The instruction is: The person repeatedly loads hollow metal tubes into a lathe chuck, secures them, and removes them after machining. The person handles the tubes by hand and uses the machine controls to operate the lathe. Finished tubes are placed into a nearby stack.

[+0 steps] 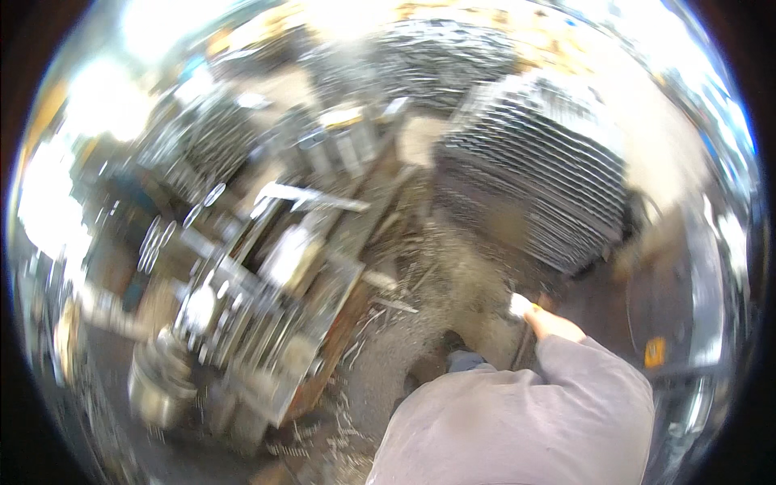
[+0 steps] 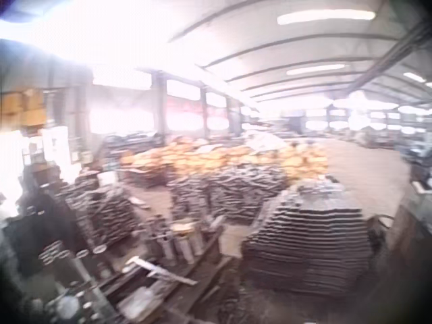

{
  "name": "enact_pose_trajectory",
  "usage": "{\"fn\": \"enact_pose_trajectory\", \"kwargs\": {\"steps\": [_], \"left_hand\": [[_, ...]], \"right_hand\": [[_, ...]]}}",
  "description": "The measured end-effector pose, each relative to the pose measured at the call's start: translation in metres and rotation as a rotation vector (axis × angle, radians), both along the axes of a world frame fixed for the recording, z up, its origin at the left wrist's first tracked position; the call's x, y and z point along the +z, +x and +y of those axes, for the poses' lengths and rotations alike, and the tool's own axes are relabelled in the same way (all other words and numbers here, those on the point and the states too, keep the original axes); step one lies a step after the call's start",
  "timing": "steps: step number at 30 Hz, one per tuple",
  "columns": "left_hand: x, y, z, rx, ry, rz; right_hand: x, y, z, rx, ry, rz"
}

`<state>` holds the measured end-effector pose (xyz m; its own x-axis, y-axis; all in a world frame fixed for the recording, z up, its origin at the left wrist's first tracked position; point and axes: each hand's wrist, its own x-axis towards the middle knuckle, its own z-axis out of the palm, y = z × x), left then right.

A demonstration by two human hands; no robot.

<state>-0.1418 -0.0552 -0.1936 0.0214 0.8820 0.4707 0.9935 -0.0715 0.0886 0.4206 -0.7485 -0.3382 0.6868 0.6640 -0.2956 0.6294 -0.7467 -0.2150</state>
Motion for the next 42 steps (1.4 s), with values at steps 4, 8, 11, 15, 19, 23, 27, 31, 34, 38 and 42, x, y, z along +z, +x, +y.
{"fn": "enact_pose_trajectory", "kwargs": {"steps": [4, 8, 11, 15, 19, 23, 27, 31, 34, 38, 42], "left_hand": [[-0.047, 0.145, -0.071, -0.493, -0.215, -0.126], [-0.085, 0.242, -0.16, -0.771, -0.761, -0.112], [-0.092, 0.312, -0.213, -0.837, -1.113, -0.049], [-0.065, 0.427, -0.267, -0.906, -1.396, -0.03], [-0.024, 0.526, -0.33, -1.189, -1.304, -0.275], [0.007, 0.58, -0.367, -1.009, -1.578, -0.244], [0.014, 0.593, -0.376, -1.08, -1.363, 0.199], [0.007, 0.598, -0.38, -1.057, -1.421, 0.094], [0.016, 0.601, -0.389, -1.108, -1.316, 0.127], [0.063, 0.602, -0.411, -1.204, -1.263, 0.117], [0.12, 0.603, -0.432, -1.323, -1.203, 0.125]], "right_hand": [[0.057, 0.041, -0.024, -0.618, 0.338, -0.108], [0.213, 0.086, -0.072, -0.913, 0.549, -0.422], [0.306, 0.157, -0.149, -1.254, 0.668, -0.44], [0.353, 0.272, -0.274, -1.458, 0.307, -0.808], [0.363, 0.361, -0.362, -1.366, -0.099, -0.778], [0.347, 0.396, -0.399, -1.3, -0.149, -0.671], [0.341, 0.418, -0.422, -1.301, -0.199, -0.598], [0.356, 0.414, -0.44, -1.376, 0.265, -0.418], [0.362, 0.353, -0.427, -1.437, 1.179, -0.139], [0.353, 0.239, -0.356, -0.78, 1.701, -0.049], [0.34, 0.155, -0.233, -1.136, 1.412, 0.381]]}}
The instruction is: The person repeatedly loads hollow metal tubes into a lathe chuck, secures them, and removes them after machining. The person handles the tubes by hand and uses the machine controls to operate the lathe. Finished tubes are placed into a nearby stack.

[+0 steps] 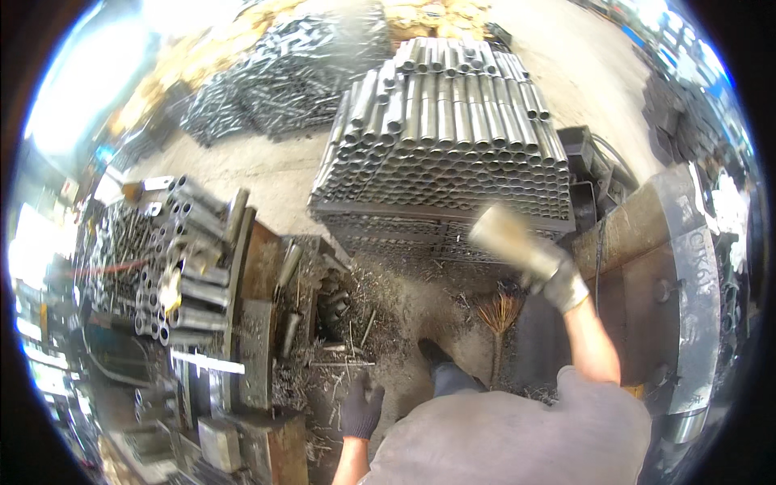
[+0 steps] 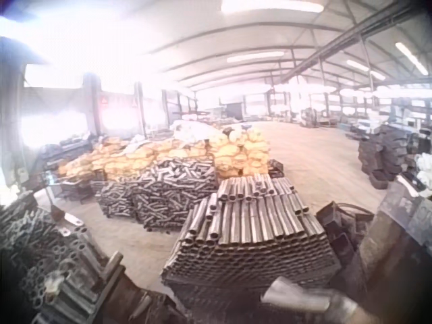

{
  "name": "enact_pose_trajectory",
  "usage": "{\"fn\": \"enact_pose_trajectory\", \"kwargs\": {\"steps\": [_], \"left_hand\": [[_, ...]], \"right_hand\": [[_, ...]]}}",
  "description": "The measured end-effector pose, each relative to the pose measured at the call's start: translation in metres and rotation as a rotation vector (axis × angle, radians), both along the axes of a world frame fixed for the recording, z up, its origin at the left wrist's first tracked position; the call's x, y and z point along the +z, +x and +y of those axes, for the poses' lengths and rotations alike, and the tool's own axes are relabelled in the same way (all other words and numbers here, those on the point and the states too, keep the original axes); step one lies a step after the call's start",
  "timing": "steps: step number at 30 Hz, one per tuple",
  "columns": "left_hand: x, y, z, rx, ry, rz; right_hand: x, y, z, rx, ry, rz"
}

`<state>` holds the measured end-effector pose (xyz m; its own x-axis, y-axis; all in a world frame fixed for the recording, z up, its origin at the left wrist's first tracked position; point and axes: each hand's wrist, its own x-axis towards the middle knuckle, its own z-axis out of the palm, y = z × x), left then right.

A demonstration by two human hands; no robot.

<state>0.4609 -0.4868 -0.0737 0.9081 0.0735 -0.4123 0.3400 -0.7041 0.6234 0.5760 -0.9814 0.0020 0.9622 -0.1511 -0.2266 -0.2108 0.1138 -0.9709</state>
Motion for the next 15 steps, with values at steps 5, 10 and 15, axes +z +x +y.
{"fn": "enact_pose_trajectory", "kwargs": {"steps": [5, 10, 15], "left_hand": [[0.049, -0.056, 0.023, -0.193, 0.37, -0.659], [0.064, -0.212, 0.117, 0.029, 0.364, -0.718], [0.059, -0.37, 0.194, 0.82, 0.449, -0.728]], "right_hand": [[-0.03, -0.06, 0.234, 0.735, 0.301, 0.238], [-0.019, -0.151, 0.43, 1.39, -0.017, 0.298], [0.031, -0.213, 0.553, 1.84, -0.333, -0.274]]}}
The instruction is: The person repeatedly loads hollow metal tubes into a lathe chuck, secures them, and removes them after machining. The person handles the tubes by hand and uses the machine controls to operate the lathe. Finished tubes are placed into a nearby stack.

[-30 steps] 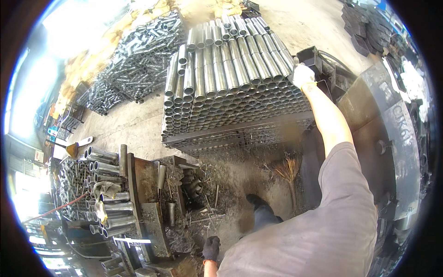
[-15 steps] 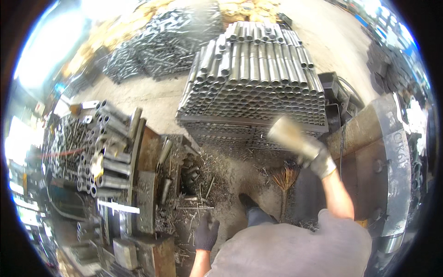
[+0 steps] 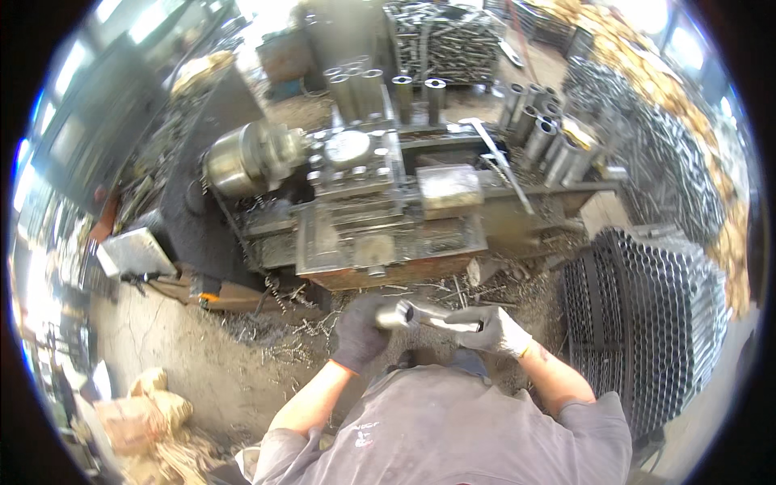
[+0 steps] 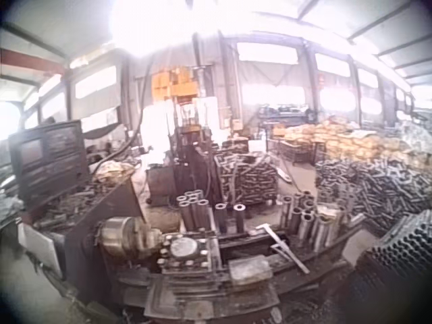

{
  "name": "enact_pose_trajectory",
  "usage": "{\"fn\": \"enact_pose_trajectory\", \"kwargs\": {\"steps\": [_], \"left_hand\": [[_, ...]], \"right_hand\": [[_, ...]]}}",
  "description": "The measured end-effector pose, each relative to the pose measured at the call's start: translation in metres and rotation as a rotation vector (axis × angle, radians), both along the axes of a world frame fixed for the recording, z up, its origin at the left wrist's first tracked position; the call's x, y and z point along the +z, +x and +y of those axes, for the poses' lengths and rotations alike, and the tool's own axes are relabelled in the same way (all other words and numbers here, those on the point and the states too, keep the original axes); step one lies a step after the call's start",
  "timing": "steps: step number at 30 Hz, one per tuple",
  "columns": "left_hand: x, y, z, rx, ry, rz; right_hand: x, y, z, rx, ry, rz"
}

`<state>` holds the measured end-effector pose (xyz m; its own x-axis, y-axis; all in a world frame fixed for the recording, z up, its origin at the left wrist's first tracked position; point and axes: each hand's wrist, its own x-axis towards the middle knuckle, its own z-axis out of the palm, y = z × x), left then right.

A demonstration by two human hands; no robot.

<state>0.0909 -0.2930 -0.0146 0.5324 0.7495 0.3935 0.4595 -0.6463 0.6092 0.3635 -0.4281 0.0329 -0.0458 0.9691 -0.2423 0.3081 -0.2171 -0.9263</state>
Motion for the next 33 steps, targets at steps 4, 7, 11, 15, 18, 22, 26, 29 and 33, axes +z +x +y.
{"fn": "enact_pose_trajectory", "kwargs": {"steps": [4, 7, 11, 15, 18, 22, 26, 29, 33], "left_hand": [[0.008, -0.046, 0.061, 0.433, -0.534, -0.413], [0.02, -0.053, 0.122, 0.406, -0.721, -0.681], [0.016, -0.037, 0.192, 0.331, -0.666, -0.593], [-0.014, -0.023, 0.233, 0.285, -0.589, -0.433], [-0.036, -0.023, 0.239, 0.397, -0.722, -0.208], [-0.041, -0.028, 0.234, 0.252, -0.466, -0.325], [-0.016, -0.053, 0.221, 0.207, -0.364, -0.369], [0.004, -0.089, 0.208, 0.291, -0.55, -0.257], [0.01, -0.127, 0.195, 0.256, -0.566, -0.261]], "right_hand": [[0.043, -0.018, 0.086, 0.01, 0.215, -0.173], [0.064, -0.036, 0.146, 0.079, 0.525, -0.271], [0.065, -0.049, 0.22, 0.247, 0.667, -0.479], [0.048, -0.049, 0.262, 0.423, 0.62, -0.638], [0.046, -0.049, 0.27, 0.433, 0.606, -0.659], [0.08, -0.041, 0.269, 0.483, 0.628, -0.665], [0.14, -0.023, 0.295, 0.526, 0.777, -0.323], [0.162, -0.033, 0.353, 0.337, 0.668, -0.422], [0.14, -0.058, 0.486, 0.227, 0.696, -0.771]]}}
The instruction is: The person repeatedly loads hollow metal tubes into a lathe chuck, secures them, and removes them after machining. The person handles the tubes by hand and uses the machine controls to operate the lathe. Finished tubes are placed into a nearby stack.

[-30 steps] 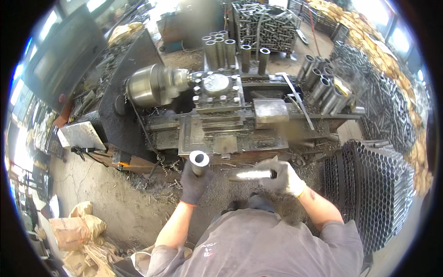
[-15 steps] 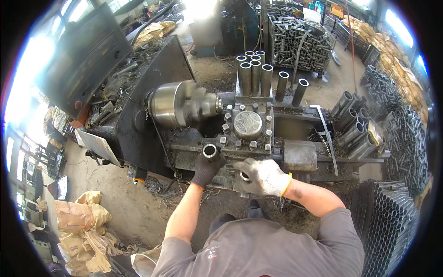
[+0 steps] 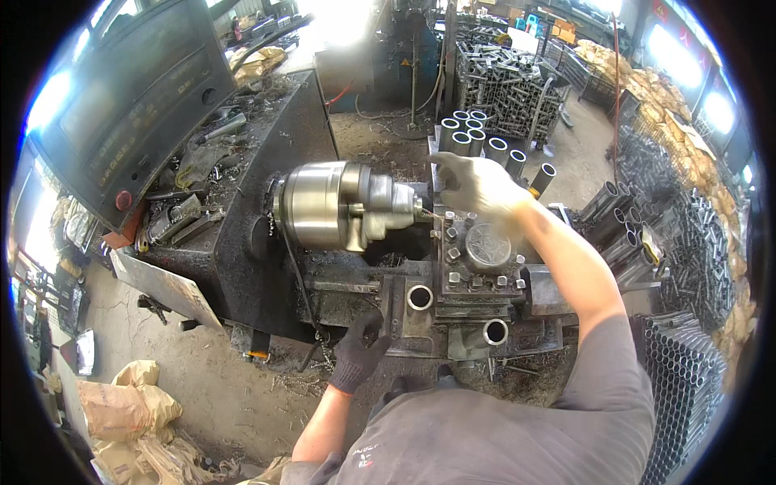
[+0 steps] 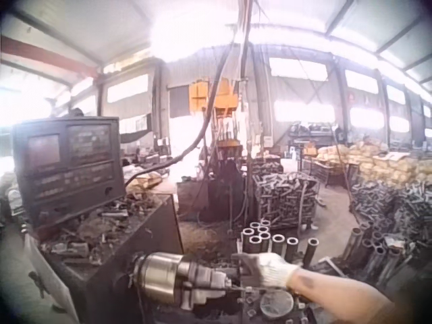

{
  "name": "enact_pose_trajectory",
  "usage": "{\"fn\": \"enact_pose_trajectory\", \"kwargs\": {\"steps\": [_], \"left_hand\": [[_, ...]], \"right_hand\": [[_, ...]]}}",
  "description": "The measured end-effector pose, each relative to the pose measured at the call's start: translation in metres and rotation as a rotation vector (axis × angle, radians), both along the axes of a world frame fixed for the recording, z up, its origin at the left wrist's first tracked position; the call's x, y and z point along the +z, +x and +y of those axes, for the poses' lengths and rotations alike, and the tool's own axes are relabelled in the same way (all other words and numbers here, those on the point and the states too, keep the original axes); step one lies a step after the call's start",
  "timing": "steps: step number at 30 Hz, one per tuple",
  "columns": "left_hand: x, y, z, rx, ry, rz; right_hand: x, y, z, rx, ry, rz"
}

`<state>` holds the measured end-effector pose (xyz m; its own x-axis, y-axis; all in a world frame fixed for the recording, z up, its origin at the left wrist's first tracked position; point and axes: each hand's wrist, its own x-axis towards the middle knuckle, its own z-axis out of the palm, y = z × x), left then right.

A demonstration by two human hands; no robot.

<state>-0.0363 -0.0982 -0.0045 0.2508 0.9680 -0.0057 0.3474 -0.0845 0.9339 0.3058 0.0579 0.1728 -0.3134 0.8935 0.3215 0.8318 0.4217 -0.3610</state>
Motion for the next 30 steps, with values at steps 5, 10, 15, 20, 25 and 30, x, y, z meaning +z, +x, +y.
{"fn": "enact_pose_trajectory", "kwargs": {"steps": [5, 10, 15, 20, 25, 30], "left_hand": [[-0.021, -0.031, -0.007, -0.003, -0.047, 0.086], [-0.036, -0.08, -0.03, 0.164, -0.08, 0.092], [-0.012, -0.073, 0.005, 0.13, 0.168, 0.253], [0.05, -0.007, 0.085, -0.008, 0.792, 0.431], [0.072, 0.085, 0.158, -0.052, 1.085, 0.633], [0.034, 0.152, 0.226, -0.001, 1.215, 0.725]], "right_hand": [[-0.096, -0.006, 0.122, 0.019, -0.553, -0.384], [-0.074, 0.029, 0.126, 0.352, -0.345, -0.701], [-0.007, 0.003, 0.131, -0.156, 0.36, 0.265], [-0.019, -0.011, 0.148, -0.149, -0.367, -0.709], [-0.083, -0.009, 0.129, 0.195, -0.853, -0.234], [-0.141, 0.019, 0.143, 0.384, -0.193, -0.514]]}}
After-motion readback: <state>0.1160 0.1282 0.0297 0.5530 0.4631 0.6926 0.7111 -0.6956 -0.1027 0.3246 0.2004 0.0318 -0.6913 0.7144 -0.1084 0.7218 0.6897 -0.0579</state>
